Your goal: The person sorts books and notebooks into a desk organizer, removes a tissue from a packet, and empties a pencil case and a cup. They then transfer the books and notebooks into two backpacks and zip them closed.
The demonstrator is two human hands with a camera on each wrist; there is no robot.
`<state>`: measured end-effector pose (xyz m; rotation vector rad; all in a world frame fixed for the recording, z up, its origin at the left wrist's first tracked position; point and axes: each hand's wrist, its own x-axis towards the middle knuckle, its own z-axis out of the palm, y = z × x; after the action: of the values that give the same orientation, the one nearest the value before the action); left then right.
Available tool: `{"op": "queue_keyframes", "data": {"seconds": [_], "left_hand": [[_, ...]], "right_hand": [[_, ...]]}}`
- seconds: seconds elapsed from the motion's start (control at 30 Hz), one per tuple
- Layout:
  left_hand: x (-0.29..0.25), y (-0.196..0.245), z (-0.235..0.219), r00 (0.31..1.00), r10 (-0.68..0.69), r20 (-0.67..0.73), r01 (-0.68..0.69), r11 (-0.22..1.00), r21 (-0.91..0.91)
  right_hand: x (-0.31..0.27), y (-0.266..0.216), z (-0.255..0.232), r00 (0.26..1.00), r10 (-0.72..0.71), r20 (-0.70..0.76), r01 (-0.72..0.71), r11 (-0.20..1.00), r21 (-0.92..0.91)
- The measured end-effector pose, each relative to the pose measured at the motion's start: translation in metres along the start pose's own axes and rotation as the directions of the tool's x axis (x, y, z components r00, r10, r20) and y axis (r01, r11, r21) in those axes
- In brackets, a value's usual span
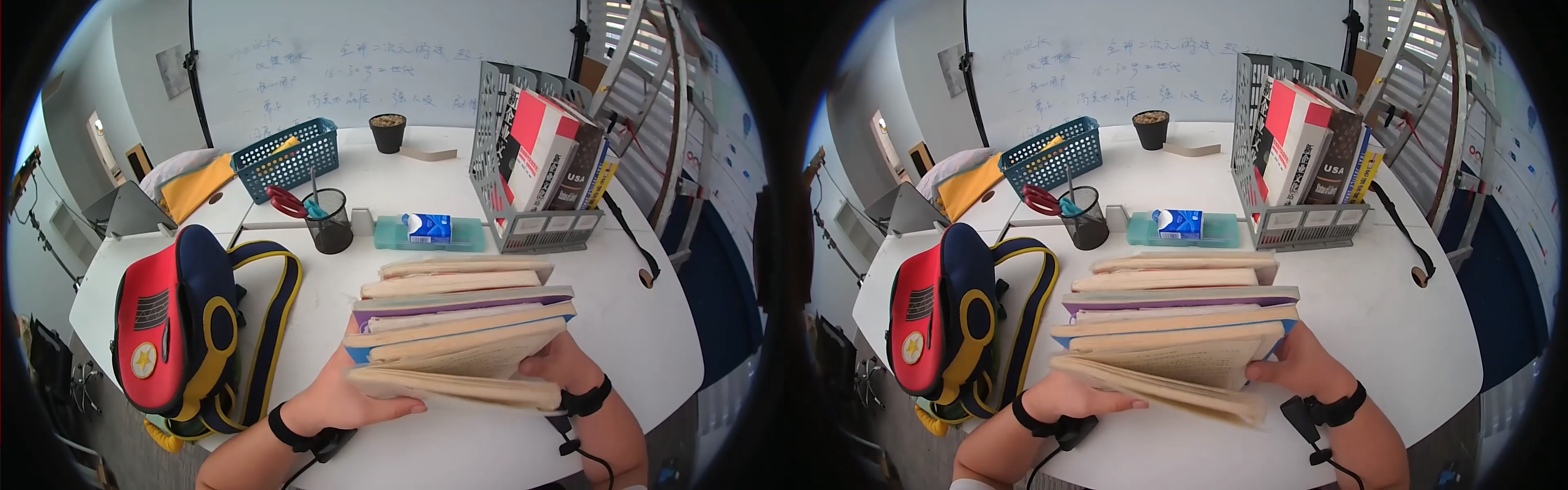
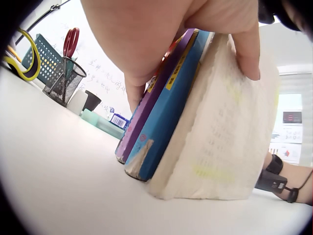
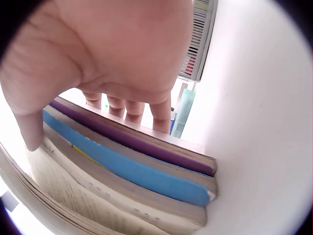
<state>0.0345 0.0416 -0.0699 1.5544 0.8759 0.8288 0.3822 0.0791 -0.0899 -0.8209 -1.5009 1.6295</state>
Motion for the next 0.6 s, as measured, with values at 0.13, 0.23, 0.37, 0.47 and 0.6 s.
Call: {"op": "queue_keyframes", "data": {"seconds": [0.13,0.23,0.37,0.47,0.6], "left_hand": [[0.001,0.009,-0.002,0.992,0.112,-0.056,-0.114,0.993,-0.03],[0.002,0.01,0.001,0.989,0.136,-0.055,-0.139,0.989,-0.043],[0.0,0.006,0.005,0.991,0.125,-0.044,-0.125,0.992,-0.008],[0.0,0.003,0.001,0.973,0.229,-0.035,-0.223,0.967,0.126],[0.003,0.018,-0.002,0.993,0.065,-0.097,-0.079,0.986,-0.146]], "right_hand": [[0.005,-0.005,0.001,0.998,0.041,-0.041,-0.038,0.997,0.073],[0.007,-0.009,0.005,0.992,0.088,-0.091,-0.074,0.986,0.148],[0.006,0.004,0.009,0.996,0.038,-0.08,-0.042,0.998,-0.044],[0.006,-0.001,0.01,0.997,0.061,-0.038,-0.064,0.994,-0.084],[0.009,-0.003,0.004,0.995,0.089,-0.037,-0.088,0.996,0.03]]}}
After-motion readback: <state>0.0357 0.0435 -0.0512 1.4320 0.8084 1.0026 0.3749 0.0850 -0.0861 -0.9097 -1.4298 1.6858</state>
